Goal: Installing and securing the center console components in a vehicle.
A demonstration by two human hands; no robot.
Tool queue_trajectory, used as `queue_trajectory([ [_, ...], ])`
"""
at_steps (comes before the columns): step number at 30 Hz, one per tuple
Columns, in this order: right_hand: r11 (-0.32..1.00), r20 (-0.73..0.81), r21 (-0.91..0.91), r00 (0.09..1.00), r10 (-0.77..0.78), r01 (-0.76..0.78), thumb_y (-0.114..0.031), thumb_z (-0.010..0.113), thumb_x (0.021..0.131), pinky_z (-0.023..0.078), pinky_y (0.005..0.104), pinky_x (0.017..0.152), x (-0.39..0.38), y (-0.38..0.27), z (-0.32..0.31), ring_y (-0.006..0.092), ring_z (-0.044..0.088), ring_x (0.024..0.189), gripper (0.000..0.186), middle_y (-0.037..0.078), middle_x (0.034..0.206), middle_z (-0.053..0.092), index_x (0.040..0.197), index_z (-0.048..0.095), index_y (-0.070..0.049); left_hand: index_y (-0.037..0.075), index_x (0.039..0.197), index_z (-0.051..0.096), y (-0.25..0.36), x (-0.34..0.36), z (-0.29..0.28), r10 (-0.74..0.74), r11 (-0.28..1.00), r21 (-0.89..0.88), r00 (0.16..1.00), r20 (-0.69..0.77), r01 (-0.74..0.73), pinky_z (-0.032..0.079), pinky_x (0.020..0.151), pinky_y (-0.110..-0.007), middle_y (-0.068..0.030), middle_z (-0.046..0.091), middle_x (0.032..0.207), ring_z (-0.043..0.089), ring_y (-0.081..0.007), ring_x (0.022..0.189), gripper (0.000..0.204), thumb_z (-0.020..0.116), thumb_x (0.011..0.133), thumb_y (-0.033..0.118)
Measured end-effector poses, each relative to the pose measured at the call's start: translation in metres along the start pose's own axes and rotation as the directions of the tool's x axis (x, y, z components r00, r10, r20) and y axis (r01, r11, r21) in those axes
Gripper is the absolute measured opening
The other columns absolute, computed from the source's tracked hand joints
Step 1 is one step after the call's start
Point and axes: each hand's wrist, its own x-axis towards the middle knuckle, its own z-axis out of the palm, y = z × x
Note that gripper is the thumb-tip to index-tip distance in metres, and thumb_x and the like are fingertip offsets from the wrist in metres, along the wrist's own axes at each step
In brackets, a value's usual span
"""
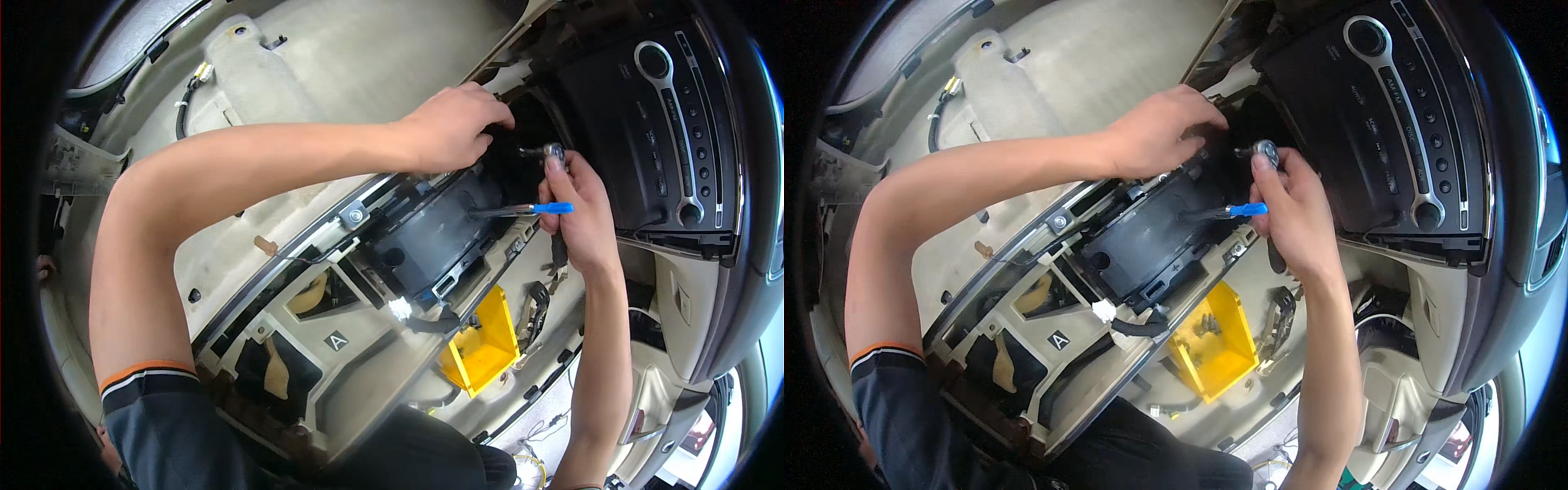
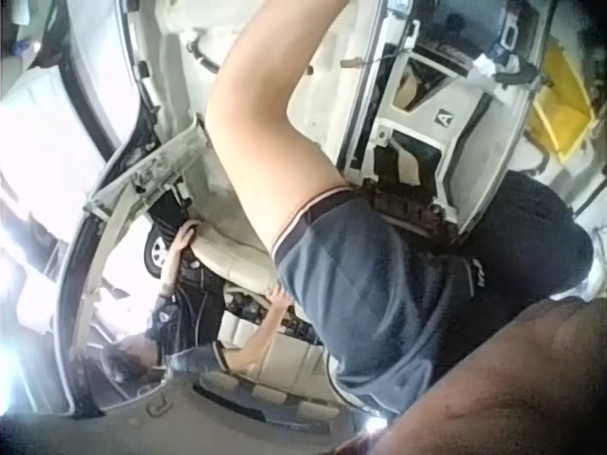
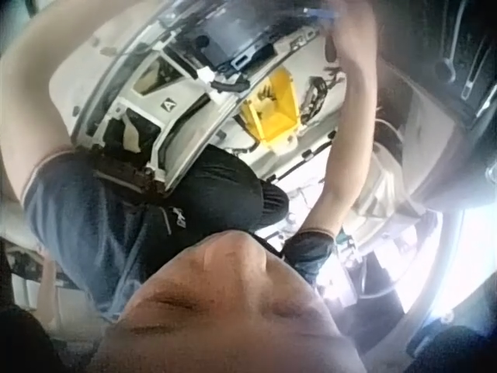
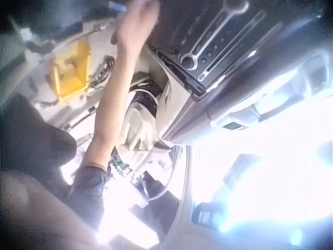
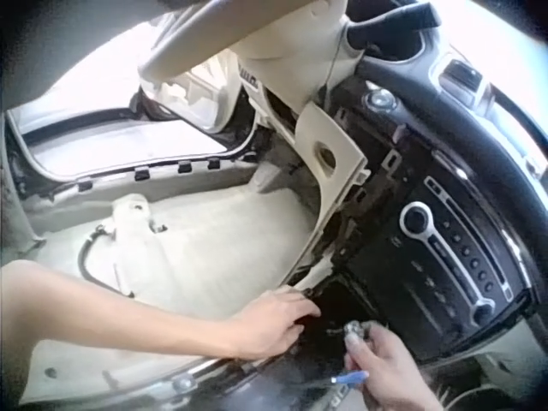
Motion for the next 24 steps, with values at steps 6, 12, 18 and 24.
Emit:
queue_trajectory([
  [6, 1.000, 0.178, 0.004, 0.984, 0.012, -0.013, -0.034, 0.051, 0.110, 0.033, 0.0198, 0.046, 0.015, -0.007, 0.006, 0.0030, 0.041, 0.050, 0.027, -0.004, 0.068, 0.049, 0.103, 0.056, -0.007, 0.006, 0.108, 0.073, -0.006, -0.004, -0.004, -0.034, 0.999, -0.013, 0.999, -0.011, 0.034, 0.050, 0.101, -0.045, -0.0159, 0.067, 0.114, 0.061, -0.0358, 0.115, 0.027, 0.068, 0.082, 0.010],
  [12, 0.999, 0.174, -0.044, 0.984, 0.026, -0.018, -0.036, 0.051, 0.110, 0.032, 0.0192, 0.046, 0.018, -0.004, 0.009, 0.0023, 0.039, 0.050, 0.029, -0.005, 0.067, 0.048, 0.102, 0.057, -0.008, 0.008, 0.100, 0.076, -0.008, -0.003, -0.003, -0.045, 0.997, -0.057, 0.999, -0.002, 0.045, 0.049, 0.101, -0.045, -0.0155, 0.068, 0.112, 0.062, -0.0361, 0.111, 0.021, 0.068, 0.082, 0.012],
  [18, 1.000, 0.204, -0.011, 0.979, 0.027, -0.025, -0.037, 0.051, 0.109, 0.031, 0.0187, 0.046, 0.017, -0.002, 0.007, 0.0017, 0.039, 0.050, 0.030, -0.005, 0.066, 0.047, 0.104, 0.057, -0.008, 0.007, 0.101, 0.076, -0.006, -0.001, -0.005, -0.011, 0.999, -0.038, 1.000, 0.016, 0.012, 0.049, 0.100, -0.045, -0.0145, 0.069, 0.108, 0.062, -0.0360, 0.110, 0.021, 0.068, 0.081, 0.010],
  [24, 0.979, 0.207, -0.186, 0.977, -0.045, 0.084, -0.033, 0.055, 0.108, 0.038, 0.0198, 0.053, 0.023, -0.006, 0.006, 0.0033, 0.047, 0.059, 0.028, -0.003, 0.071, 0.055, 0.108, 0.060, -0.005, 0.004, 0.102, 0.075, -0.005, -0.002, -0.006, 0.024, 0.997, -0.072, 1.000, 0.014, -0.023, 0.051, 0.097, -0.044, -0.0160, 0.070, 0.107, 0.063, -0.0372, 0.107, 0.024, 0.067, 0.079, 0.008],
])
